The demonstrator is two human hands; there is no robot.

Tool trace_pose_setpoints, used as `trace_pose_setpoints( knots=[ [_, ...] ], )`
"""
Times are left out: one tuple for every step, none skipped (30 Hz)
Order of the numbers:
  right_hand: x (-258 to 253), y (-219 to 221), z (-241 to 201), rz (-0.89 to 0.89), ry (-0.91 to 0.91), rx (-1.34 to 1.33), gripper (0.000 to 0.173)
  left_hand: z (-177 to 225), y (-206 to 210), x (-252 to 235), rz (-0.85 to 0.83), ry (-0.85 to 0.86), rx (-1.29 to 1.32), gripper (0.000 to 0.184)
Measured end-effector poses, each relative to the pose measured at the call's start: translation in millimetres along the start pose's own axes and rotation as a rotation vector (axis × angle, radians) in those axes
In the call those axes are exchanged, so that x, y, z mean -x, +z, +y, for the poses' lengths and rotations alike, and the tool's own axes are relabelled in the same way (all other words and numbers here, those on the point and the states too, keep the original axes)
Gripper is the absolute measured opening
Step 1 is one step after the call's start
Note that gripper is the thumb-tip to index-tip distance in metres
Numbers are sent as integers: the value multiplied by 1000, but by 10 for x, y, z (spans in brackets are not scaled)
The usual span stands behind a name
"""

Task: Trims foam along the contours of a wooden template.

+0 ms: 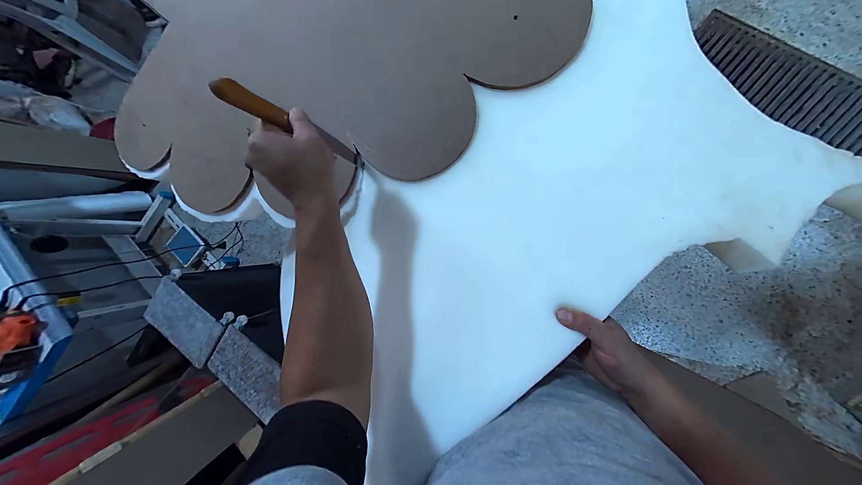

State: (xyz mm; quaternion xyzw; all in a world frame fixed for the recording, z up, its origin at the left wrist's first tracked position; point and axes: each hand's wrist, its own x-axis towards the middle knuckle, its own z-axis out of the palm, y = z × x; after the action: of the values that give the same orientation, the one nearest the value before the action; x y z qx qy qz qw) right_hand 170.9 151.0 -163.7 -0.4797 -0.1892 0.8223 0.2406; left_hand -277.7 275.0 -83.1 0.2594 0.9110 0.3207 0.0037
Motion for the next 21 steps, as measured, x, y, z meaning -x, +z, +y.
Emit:
trace_pose_setpoints(
  knots=[
    [26, -10, 14, 2, 12, 0, 49, -60, 71, 49, -6, -13, -9, 36],
    [15, -1, 8, 1, 15, 0, 50, -123, 155, 87, -29, -29, -30, 37],
    [-6, 16, -1, -1, 12, -3, 51, -130, 239, 86, -62, -51, -50, 38],
    [-1, 20, 1, 0, 14, -3, 52, -146, 287, 87, -96, -61, -75, 38],
    [1, 12, -8, 3, 15, 2, 53, -132, 275, 92, -125, -55, -97, 38],
    [0, 3, -28, 4, 13, 8, 52, -67, 216, 83, -142, -35, -91, 39],
    [12, -3, -32, 3, 17, 10, 50, -15, 121, 77, -136, -9, -70, 40],
    [16, -4, -26, 3, 22, 11, 48, 7, 11, 62, -101, 20, -29, 40],
    [7, -6, -15, 1, 24, 8, 47, 40, -88, 24, -46, 50, 37, 37],
    [0, -13, 2, -5, 28, 0, 48, 71, -184, -12, 17, 82, 114, 33],
    [-4, -13, 11, -12, 31, -5, 48, 104, -311, -29, 61, 112, 181, 29],
    [-14, -14, 10, -20, 32, -5, 48, 151, -474, -33, 79, 147, 250, 27],
    [-22, -16, 4, -24, 31, -3, 48, 185, -673, -30, 64, 182, 321, 29],
    [-26, -18, 2, -20, 32, 1, 47, 175, -888, -36, 12, 231, 381, 32],
    [-30, -22, 7, -18, 34, 2, 48, 130, -1098, -41, -74, 286, 411, 36],
    [-37, -28, 20, -21, 33, -1, 49, 65, -1267, -45, -167, 338, 448, 34],
    [-52, -31, 41, -28, 25, -7, 50, 5, -1391, -31, -268, 379, 494, 29],
    [-68, -26, 62, -33, 18, -12, 52, -50, -1466, -18, -378, 401, 522, 23],
    [-77, -24, 83, -32, 11, -12, 53, -116, -1492, -10, -493, 415, 537, 20],
    [-81, -20, 98, -26, 4, -9, 54, -193, -1472, -7, -586, 418, 537, 19],
    [-80, -12, 113, -17, -4, -7, 54, -273, -1432, -11, -656, 417, 523, 19]
  ],
)
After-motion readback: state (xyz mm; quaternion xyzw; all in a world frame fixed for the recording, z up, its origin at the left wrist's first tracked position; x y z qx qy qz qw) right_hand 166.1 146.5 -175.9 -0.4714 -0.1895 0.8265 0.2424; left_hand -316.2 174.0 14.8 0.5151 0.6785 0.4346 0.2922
